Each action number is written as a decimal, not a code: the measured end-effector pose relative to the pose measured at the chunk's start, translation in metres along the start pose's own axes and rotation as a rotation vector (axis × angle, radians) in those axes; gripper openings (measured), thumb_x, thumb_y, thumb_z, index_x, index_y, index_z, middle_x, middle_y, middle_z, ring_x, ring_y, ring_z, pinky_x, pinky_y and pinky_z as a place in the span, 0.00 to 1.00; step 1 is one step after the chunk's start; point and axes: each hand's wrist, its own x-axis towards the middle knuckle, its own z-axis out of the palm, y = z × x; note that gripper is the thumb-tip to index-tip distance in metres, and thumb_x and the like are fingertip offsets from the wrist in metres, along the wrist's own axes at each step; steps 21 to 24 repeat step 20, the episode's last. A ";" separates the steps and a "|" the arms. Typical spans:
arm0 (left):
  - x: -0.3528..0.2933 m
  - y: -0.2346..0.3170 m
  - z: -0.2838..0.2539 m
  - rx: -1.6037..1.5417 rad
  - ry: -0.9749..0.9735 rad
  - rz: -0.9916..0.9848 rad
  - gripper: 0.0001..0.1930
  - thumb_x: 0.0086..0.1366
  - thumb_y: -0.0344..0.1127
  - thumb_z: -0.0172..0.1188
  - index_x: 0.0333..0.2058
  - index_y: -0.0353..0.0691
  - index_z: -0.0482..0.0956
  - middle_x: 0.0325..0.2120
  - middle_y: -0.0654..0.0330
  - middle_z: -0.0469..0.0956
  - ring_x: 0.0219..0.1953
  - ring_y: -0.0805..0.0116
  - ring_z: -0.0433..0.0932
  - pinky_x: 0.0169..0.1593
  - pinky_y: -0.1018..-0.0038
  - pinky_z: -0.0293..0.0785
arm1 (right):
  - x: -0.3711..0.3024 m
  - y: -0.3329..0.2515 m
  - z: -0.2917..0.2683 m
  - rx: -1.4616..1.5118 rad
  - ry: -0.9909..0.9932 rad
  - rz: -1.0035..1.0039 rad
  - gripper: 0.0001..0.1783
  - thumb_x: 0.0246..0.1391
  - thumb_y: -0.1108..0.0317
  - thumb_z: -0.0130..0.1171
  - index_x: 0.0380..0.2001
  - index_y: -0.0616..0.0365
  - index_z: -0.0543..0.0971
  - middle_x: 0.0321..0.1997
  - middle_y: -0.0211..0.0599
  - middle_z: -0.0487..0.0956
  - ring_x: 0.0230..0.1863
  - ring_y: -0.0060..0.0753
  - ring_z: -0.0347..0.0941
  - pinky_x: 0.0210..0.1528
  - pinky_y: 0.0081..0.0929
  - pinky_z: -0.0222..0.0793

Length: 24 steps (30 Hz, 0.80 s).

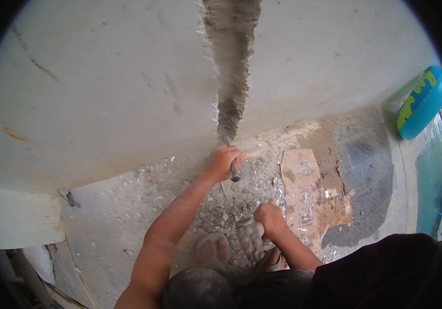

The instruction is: The person uses a hammer and chisel to chip away at a vertical section of a white wall. They repeatedly strike the chisel to remove plaster and debris, creating a deeper groove in the wall surface.

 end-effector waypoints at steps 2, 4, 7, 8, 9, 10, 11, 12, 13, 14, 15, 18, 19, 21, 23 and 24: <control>0.000 0.004 0.002 0.050 -0.040 -0.035 0.15 0.65 0.38 0.56 0.21 0.36 0.74 0.21 0.51 0.72 0.26 0.50 0.72 0.33 0.59 0.67 | -0.005 0.008 0.001 -0.008 -0.007 0.117 0.18 0.48 0.58 0.64 0.34 0.58 0.71 0.25 0.49 0.75 0.25 0.57 0.74 0.27 0.48 0.69; 0.000 0.007 0.004 0.108 -0.032 -0.051 0.15 0.65 0.39 0.55 0.22 0.37 0.75 0.22 0.52 0.73 0.27 0.50 0.72 0.34 0.59 0.68 | -0.004 0.003 -0.004 0.037 -0.051 0.357 0.16 0.49 0.62 0.62 0.35 0.59 0.70 0.25 0.53 0.76 0.27 0.61 0.74 0.28 0.49 0.69; -0.010 0.017 0.022 0.239 -0.047 -0.063 0.14 0.66 0.40 0.54 0.24 0.39 0.78 0.25 0.54 0.75 0.31 0.52 0.74 0.36 0.60 0.69 | -0.017 -0.010 -0.004 0.157 0.008 0.488 0.13 0.51 0.65 0.59 0.33 0.60 0.70 0.21 0.53 0.75 0.25 0.62 0.74 0.26 0.47 0.69; -0.013 0.018 0.029 0.330 -0.100 -0.063 0.14 0.66 0.41 0.54 0.25 0.40 0.79 0.26 0.55 0.76 0.32 0.52 0.74 0.37 0.60 0.70 | -0.019 -0.015 -0.003 0.182 0.070 0.476 0.12 0.51 0.65 0.58 0.32 0.61 0.70 0.20 0.52 0.75 0.24 0.62 0.74 0.26 0.46 0.69; -0.016 0.019 0.035 0.421 -0.154 -0.063 0.14 0.66 0.41 0.53 0.25 0.41 0.79 0.27 0.56 0.77 0.34 0.53 0.75 0.37 0.60 0.71 | -0.023 -0.018 -0.004 0.208 0.131 0.464 0.11 0.52 0.65 0.58 0.31 0.61 0.70 0.19 0.52 0.74 0.23 0.61 0.74 0.26 0.45 0.69; -0.021 0.025 0.041 0.453 -0.190 -0.085 0.14 0.66 0.42 0.53 0.26 0.41 0.79 0.28 0.57 0.77 0.35 0.53 0.75 0.38 0.60 0.71 | -0.027 -0.016 0.002 0.201 0.164 0.491 0.10 0.55 0.64 0.55 0.30 0.62 0.71 0.17 0.50 0.73 0.21 0.58 0.74 0.24 0.41 0.68; -0.027 0.032 0.047 0.487 -0.227 -0.106 0.14 0.66 0.42 0.53 0.27 0.41 0.80 0.29 0.58 0.78 0.36 0.53 0.75 0.39 0.59 0.71 | -0.032 -0.015 0.004 0.204 0.188 0.520 0.11 0.55 0.64 0.54 0.30 0.62 0.71 0.17 0.50 0.73 0.20 0.56 0.74 0.23 0.40 0.68; -0.029 0.036 0.051 0.521 -0.265 -0.127 0.13 0.66 0.42 0.53 0.27 0.42 0.80 0.30 0.59 0.78 0.37 0.54 0.75 0.40 0.59 0.72 | -0.038 -0.014 0.004 0.208 0.213 0.550 0.11 0.56 0.64 0.54 0.29 0.62 0.71 0.17 0.49 0.73 0.20 0.55 0.74 0.23 0.39 0.67; -0.029 0.036 0.054 0.496 -0.276 -0.142 0.14 0.67 0.42 0.53 0.28 0.41 0.80 0.31 0.59 0.78 0.38 0.54 0.75 0.42 0.60 0.71 | -0.044 -0.011 0.003 0.212 0.238 0.579 0.11 0.57 0.63 0.54 0.29 0.62 0.71 0.16 0.49 0.73 0.19 0.54 0.74 0.23 0.39 0.67; -0.030 0.036 0.055 0.472 -0.288 -0.157 0.15 0.67 0.43 0.52 0.29 0.40 0.81 0.32 0.58 0.78 0.39 0.54 0.75 0.44 0.60 0.71 | -0.049 -0.006 -0.001 0.196 0.212 0.606 0.12 0.57 0.63 0.53 0.29 0.62 0.72 0.16 0.47 0.73 0.19 0.51 0.75 0.22 0.37 0.66; -0.029 0.041 0.053 0.440 -0.311 -0.172 0.16 0.68 0.43 0.51 0.30 0.38 0.81 0.34 0.57 0.78 0.40 0.55 0.75 0.46 0.61 0.71 | -0.054 -0.008 -0.004 0.224 0.229 0.627 0.12 0.58 0.63 0.53 0.29 0.62 0.72 0.16 0.47 0.73 0.19 0.50 0.75 0.22 0.37 0.66; -0.016 0.040 0.037 0.479 -0.273 -0.202 0.12 0.66 0.42 0.54 0.32 0.41 0.80 0.33 0.56 0.79 0.38 0.54 0.75 0.44 0.60 0.71 | -0.063 -0.009 -0.010 0.282 0.268 0.654 0.13 0.58 0.61 0.53 0.29 0.62 0.72 0.16 0.45 0.74 0.19 0.49 0.76 0.22 0.36 0.66; -0.012 0.036 0.033 0.476 -0.208 -0.204 0.12 0.64 0.43 0.56 0.32 0.42 0.81 0.33 0.55 0.78 0.39 0.54 0.75 0.44 0.61 0.71 | -0.063 -0.009 -0.009 0.294 0.276 0.650 0.14 0.58 0.61 0.53 0.30 0.62 0.72 0.17 0.45 0.74 0.19 0.48 0.76 0.22 0.36 0.66; -0.009 0.033 0.031 0.472 -0.143 -0.207 0.12 0.62 0.45 0.59 0.33 0.42 0.81 0.33 0.55 0.78 0.40 0.54 0.75 0.45 0.61 0.72 | -0.063 -0.008 -0.008 0.305 0.284 0.646 0.14 0.59 0.60 0.53 0.30 0.62 0.73 0.17 0.45 0.74 0.19 0.48 0.76 0.22 0.36 0.67; -0.009 0.033 0.031 0.472 -0.143 -0.207 0.12 0.62 0.45 0.59 0.33 0.42 0.81 0.33 0.55 0.78 0.40 0.54 0.75 0.45 0.61 0.72 | -0.063 -0.008 -0.008 0.305 0.284 0.646 0.14 0.59 0.60 0.53 0.30 0.62 0.73 0.17 0.45 0.74 0.19 0.48 0.76 0.22 0.36 0.67; -0.009 0.033 0.031 0.472 -0.143 -0.207 0.12 0.62 0.45 0.59 0.33 0.42 0.81 0.33 0.55 0.78 0.40 0.54 0.75 0.45 0.61 0.72 | -0.063 -0.008 -0.008 0.305 0.284 0.646 0.14 0.59 0.60 0.53 0.30 0.62 0.73 0.17 0.45 0.74 0.19 0.48 0.76 0.22 0.36 0.67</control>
